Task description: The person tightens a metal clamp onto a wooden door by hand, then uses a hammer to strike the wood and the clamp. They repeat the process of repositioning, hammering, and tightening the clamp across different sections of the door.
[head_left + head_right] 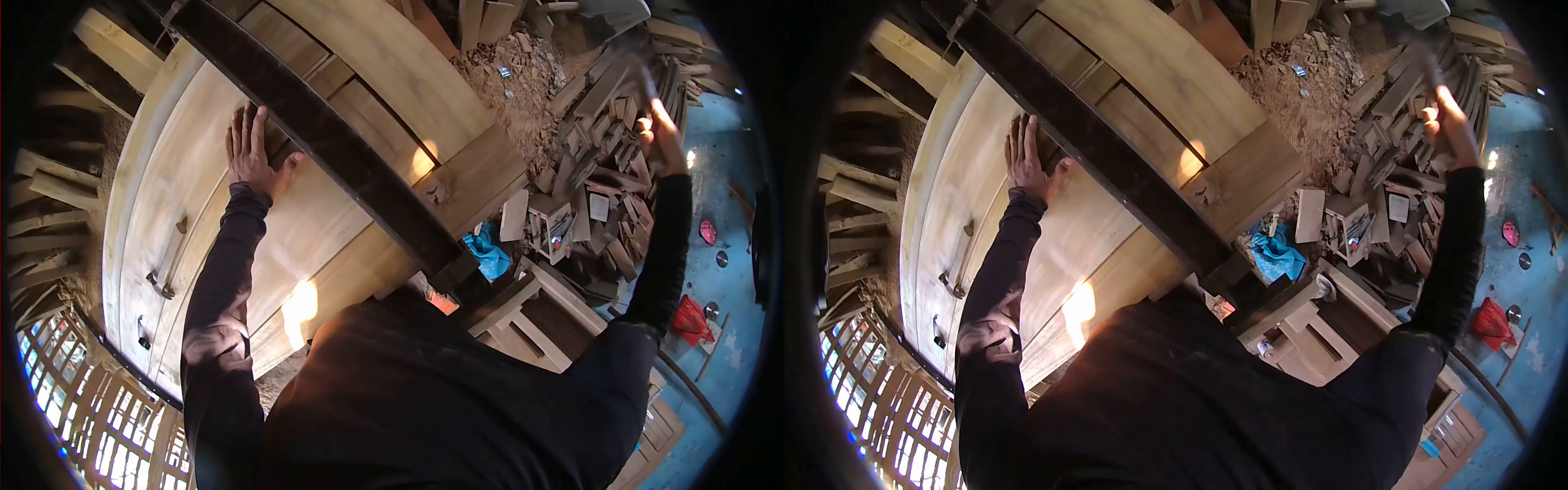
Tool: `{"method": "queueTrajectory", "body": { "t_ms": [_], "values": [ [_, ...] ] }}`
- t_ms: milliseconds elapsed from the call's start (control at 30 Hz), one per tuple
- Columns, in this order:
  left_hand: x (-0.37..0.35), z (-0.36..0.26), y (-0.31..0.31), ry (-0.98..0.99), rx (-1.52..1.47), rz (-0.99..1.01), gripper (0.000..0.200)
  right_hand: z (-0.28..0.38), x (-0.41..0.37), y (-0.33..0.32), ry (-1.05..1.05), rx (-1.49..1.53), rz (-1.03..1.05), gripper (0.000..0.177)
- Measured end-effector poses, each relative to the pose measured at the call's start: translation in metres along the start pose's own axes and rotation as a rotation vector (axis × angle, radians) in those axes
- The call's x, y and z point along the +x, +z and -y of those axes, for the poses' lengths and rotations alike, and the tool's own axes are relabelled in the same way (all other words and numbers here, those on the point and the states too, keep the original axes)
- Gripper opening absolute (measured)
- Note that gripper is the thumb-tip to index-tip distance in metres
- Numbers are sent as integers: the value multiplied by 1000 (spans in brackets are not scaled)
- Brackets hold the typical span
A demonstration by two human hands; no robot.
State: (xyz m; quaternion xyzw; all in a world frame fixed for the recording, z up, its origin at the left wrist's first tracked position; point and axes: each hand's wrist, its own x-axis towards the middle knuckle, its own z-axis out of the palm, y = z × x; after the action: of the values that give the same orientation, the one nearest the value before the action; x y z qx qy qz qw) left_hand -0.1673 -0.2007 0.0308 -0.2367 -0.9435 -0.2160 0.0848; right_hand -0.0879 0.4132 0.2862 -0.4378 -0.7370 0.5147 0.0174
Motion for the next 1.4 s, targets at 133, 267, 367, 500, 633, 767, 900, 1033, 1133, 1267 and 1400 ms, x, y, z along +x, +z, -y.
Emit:
{"method": "queueTrajectory", "body": {
  "t_ms": [133, 267, 367, 500, 633, 767, 900, 1033, 1133, 1267, 1400],
  "values": [
    [1, 3, 2, 6, -8, -10, 95, -8, 79, -21, -63, -218, -27, 34],
    [-1, 1, 4, -26, 11, 1, 97, -52, -33, 124, 115, -531, 430, 39],
    [-6, 3, 4, -8, 14, 35, 97, -65, -54, 115, 361, -270, 497, 39],
    [-1, 4, 5, -16, 18, 29, 98, -44, -23, 76, 253, -158, 265, 37],
    [0, 5, 7, -5, 17, 13, 98, -21, 24, 21, 20, -228, 18, 39],
    [-3, 2, 7, -11, -11, 19, 98, -65, 19, 71, -87, -581, 186, 39],
    [1, -1, 0, -4, 52, 39, 103, -34, -66, 107, 380, -264, 547, 40],
    [1, -5, -2, -19, -16, 30, 102, -12, -28, 54, 101, -236, 147, 39],
    [1, -4, -2, -27, -26, 14, 103, -3, 70, -49, 121, 1, 168, 41],
    [-1, 0, 2, -13, -35, 17, 104, -45, 36, 45, -119, -467, 77, 36],
    [1, -4, -2, -41, 16, 52, 104, -32, -68, 117, 523, -213, 566, 33]
  ]
}}
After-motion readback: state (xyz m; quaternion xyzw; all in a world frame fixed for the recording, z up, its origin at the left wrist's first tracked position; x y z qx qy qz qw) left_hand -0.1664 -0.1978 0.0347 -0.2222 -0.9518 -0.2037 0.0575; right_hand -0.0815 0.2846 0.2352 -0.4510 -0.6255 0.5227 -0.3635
